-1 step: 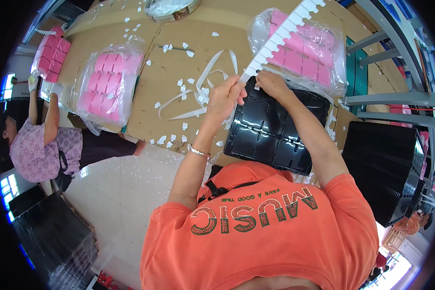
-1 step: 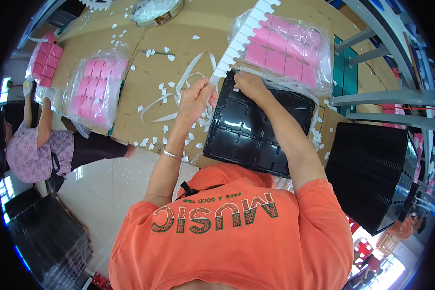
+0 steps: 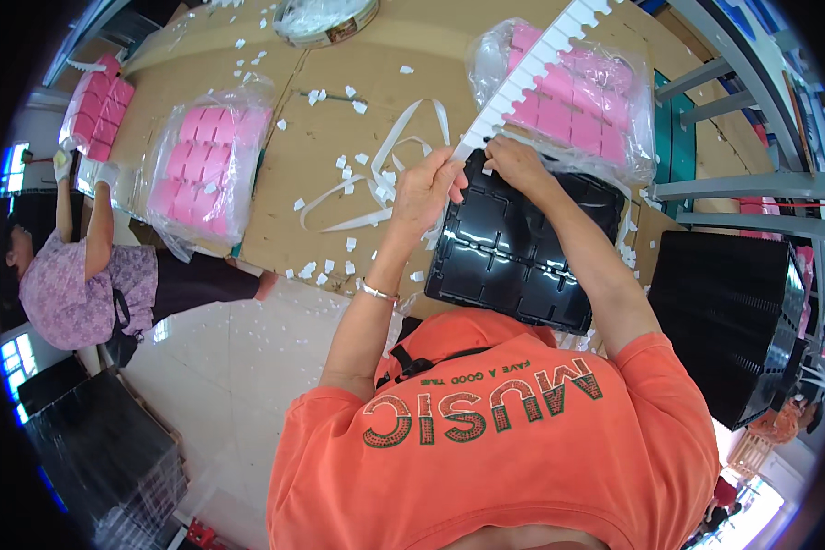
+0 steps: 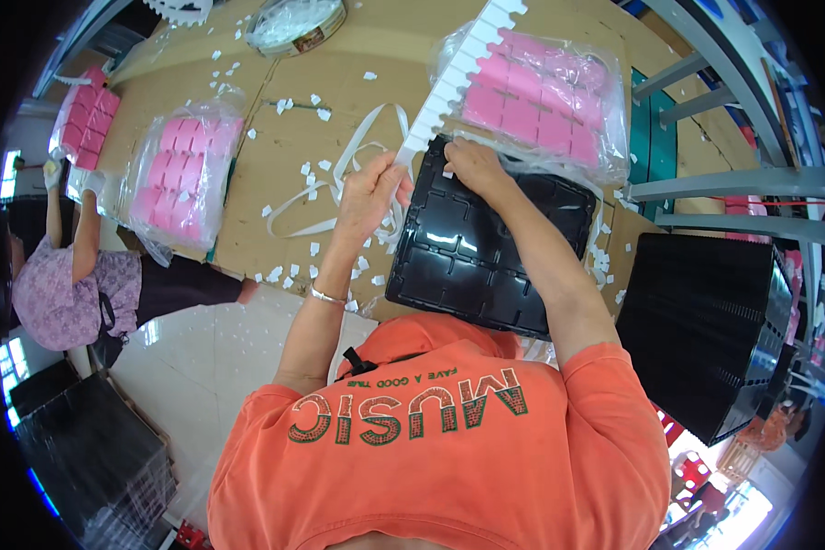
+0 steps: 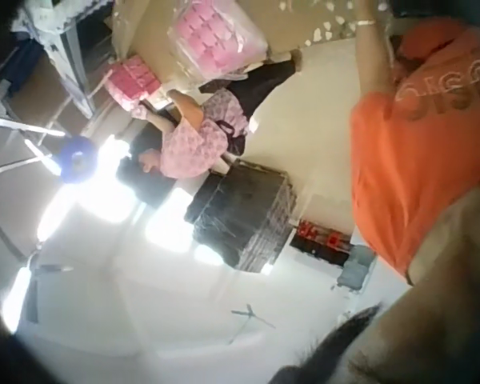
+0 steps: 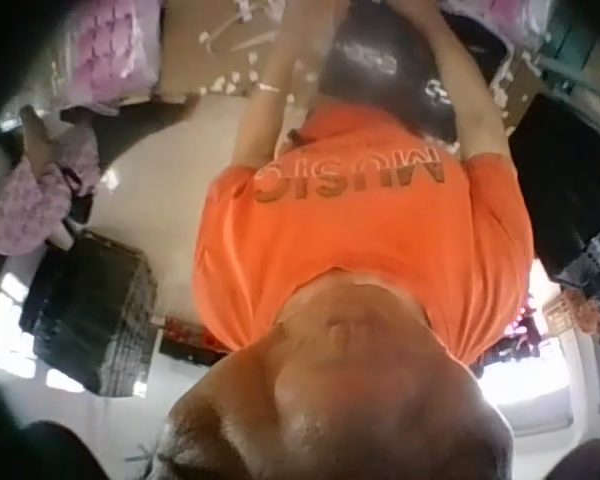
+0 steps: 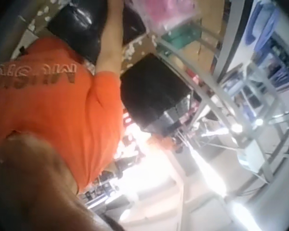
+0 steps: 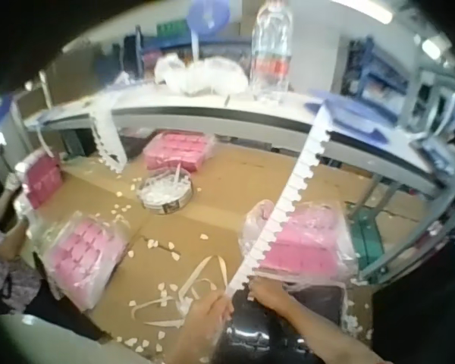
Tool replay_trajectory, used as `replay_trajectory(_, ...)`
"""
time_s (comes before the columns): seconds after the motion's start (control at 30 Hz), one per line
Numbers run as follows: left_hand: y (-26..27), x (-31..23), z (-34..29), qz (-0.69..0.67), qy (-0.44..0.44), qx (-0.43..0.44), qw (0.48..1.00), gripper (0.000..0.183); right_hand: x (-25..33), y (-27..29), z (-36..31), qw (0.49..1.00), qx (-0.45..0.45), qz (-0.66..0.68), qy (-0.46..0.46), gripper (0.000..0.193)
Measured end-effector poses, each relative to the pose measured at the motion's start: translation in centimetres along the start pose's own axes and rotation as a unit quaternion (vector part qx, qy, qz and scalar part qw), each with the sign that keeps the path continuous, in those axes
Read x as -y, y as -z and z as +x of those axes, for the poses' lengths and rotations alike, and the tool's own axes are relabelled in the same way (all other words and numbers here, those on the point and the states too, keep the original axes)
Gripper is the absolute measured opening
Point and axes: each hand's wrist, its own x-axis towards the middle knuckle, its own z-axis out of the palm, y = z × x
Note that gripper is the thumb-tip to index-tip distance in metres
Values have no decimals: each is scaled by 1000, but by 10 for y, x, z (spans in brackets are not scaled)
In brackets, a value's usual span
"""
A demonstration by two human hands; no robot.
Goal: The person assembles plastic parts by hand, placing pink foam inserts into black plastic trays and applying white adhesive strips to them.
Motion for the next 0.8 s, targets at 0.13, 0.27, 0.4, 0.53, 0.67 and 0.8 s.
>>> replay_trajectory(0.13, 1, 3, -1, -8, 47, 10, 999, 20, 13, 6, -34, 999, -37, -16, -14, 9)
replay_trajectory(0.27, -1, 3, 3, -46, 69, 8, 997, 22, -42, 7, -38, 987, -128, -95, -33, 17)
replay_trajectory(0.4, -1, -3, 7, -48, 71, -18, 996, 17, -16, 49, -15, 977, -193, -69, -52, 17)
replay_trajectory(0.53, -7, 1, 0, -77, 34, -15, 996, 18, 72, 71, -22, 850, -157, 465, -192, 26)
replay_trajectory(0.67, -16, -9, -9, -1, 11, -36, 999, 17, 104, 73, -31, 776, -184, 568, -203, 25)
replay_trajectory(0.8, -22, -3, -17, 128, -111, -97, 981, 14, 112, 72, -38, 769, -193, 571, -211, 16)
